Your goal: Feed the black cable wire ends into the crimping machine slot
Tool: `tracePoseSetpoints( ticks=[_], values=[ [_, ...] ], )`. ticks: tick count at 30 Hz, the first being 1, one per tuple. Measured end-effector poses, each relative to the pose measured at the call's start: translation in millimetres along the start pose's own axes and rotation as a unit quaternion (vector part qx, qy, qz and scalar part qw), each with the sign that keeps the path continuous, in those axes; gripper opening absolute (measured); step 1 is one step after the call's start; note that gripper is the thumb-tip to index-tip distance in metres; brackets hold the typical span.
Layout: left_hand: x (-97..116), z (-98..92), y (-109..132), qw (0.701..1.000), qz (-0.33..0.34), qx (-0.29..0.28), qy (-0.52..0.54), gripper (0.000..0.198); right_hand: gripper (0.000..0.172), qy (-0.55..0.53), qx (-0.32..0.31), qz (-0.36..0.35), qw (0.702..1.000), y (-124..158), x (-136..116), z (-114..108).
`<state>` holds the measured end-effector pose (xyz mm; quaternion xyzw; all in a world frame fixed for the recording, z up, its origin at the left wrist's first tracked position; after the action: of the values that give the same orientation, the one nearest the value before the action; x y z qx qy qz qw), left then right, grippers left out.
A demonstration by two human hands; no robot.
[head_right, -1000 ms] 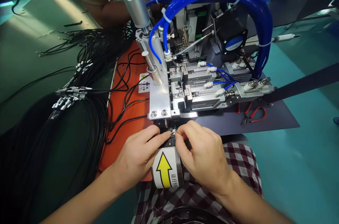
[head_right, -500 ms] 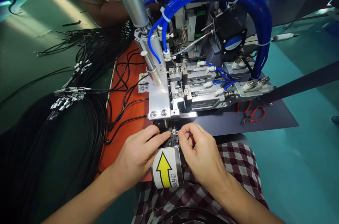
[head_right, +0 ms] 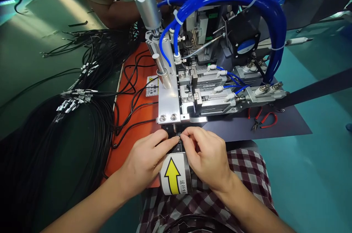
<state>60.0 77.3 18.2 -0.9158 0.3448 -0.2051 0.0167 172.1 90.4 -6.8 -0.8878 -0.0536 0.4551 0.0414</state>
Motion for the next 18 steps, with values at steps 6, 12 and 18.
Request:
tracePoseSetpoints(
  ticks=[6, 12, 18],
  values=[
    [-1, 0.0, -1, 1.0, 0.002, -0.01, -0.008, 0.029, 0.023, -0.195, -0.047, 0.223, 0.954, 6, 41, 18],
    [-5, 7.7, 0, 0.996, -0.038, -0.076, 0.0, 0.026, 0.042, -0.364, -0.156, 0.319, 0.861, 8, 46, 46],
    [-3, 1.4, 0, 0.999, -0.018, -0.035, 0.018, 0.027, 0.045, -0.215, -0.104, 0.228, 0.944, 8, 52, 27]
  ],
)
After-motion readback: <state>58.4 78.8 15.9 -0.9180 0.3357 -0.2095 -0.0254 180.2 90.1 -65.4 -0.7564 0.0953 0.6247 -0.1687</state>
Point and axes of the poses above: each hand's wrist, its own y-axis away from the middle knuckle, its own z-axis out of the palm, x = y × z, the point moved 10 cm from there along -y, towards the middle knuckle, and after that the axes turned 2 degrees about -x, right-handed, at the moved point
